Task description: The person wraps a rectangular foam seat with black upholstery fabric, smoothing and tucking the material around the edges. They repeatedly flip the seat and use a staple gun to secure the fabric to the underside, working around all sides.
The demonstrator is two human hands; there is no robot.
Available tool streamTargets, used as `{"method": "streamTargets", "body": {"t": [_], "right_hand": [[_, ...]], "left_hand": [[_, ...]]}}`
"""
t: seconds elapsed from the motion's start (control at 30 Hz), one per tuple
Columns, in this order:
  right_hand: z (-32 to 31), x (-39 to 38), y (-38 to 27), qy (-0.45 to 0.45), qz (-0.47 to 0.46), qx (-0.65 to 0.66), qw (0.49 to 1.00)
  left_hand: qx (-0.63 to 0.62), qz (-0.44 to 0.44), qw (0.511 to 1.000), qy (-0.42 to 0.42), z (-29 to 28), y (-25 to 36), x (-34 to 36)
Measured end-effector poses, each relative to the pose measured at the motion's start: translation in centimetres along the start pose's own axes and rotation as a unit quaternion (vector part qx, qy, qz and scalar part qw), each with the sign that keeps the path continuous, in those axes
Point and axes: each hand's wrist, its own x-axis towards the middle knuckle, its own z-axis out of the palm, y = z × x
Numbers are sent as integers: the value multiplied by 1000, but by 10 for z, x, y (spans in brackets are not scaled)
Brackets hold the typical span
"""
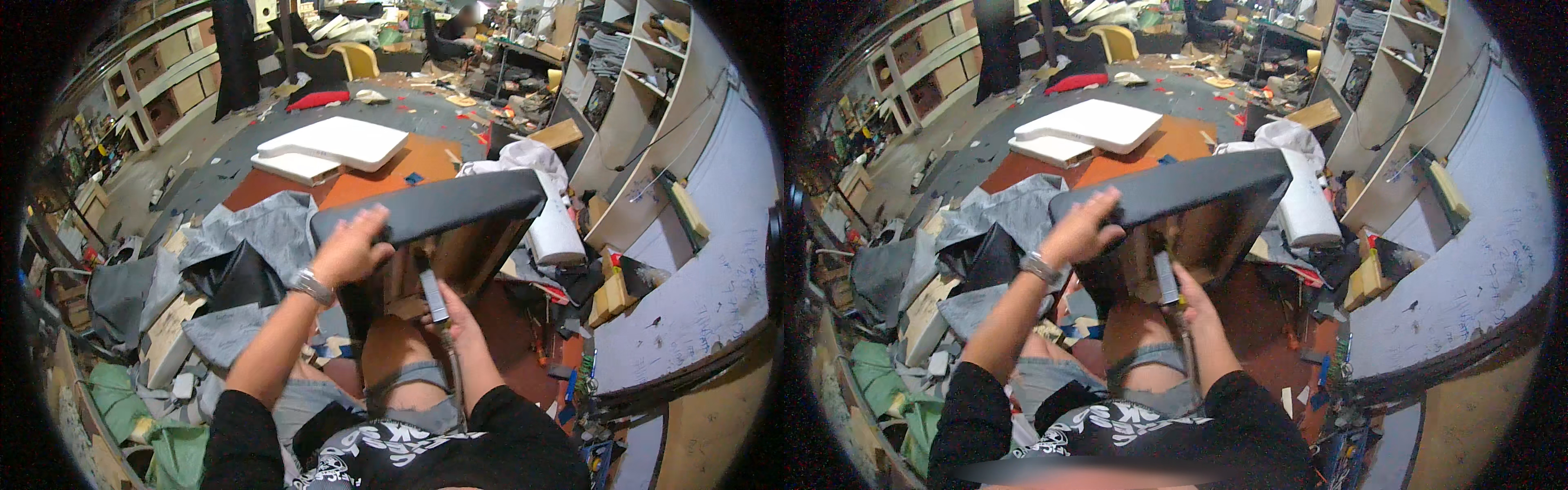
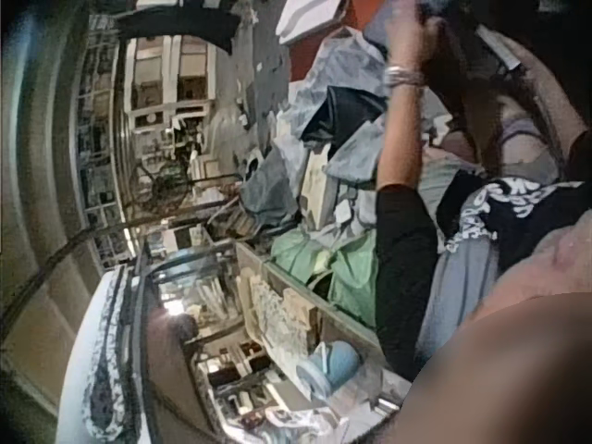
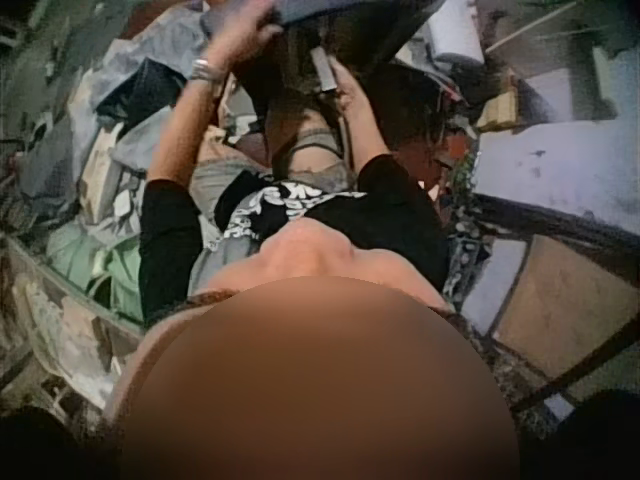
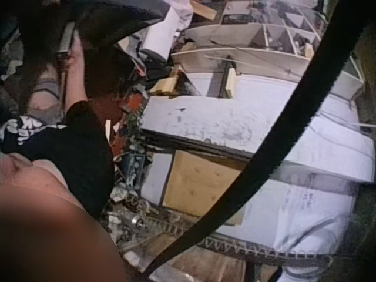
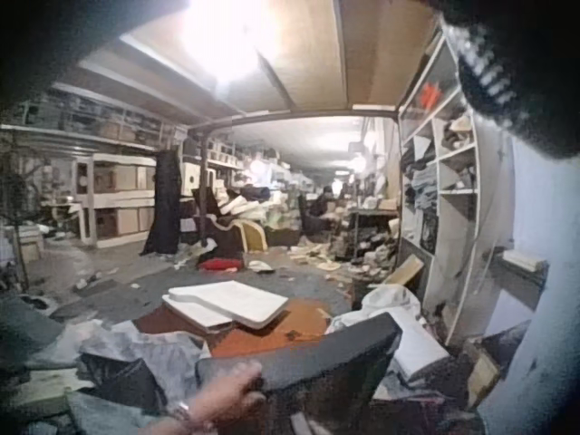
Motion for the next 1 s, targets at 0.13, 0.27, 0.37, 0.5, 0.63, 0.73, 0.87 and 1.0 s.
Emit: {"method": "streamTargets", "body": {"t": [0.13, 0.27, 0.37, 0.5, 0.63, 0.73, 0.87, 1.0], "right_hand": [[-132, 10, 51, 210, 3, -70, 975], [-232, -19, 110, 341, 22, -418, 842], [-213, -44, 113, 372, 104, -706, 594], [-63, -34, 66, 326, -200, -588, 713], [106, -14, 15, 47, -118, -147, 981], [177, -16, -5, 7, -61, -50, 997], [196, -26, -5, 37, -238, -166, 956], [183, -26, 6, 52, -153, -143, 976]], "left_hand": [[32, 1, 993, -111, -40, -43, -42], [81, 5, 996, -28, -8, -54, -58], [87, 6, 995, 40, 8, -50, -57], [108, 11, 993, 45, 4, -44, -61], [149, 29, 988, 26, -3, -39, -68], [179, 48, 982, 25, -1, -37, -67], [121, 130, 981, 80, 6, -37, -59], [72, 154, 978, 118, 17, -42, -55]]}}
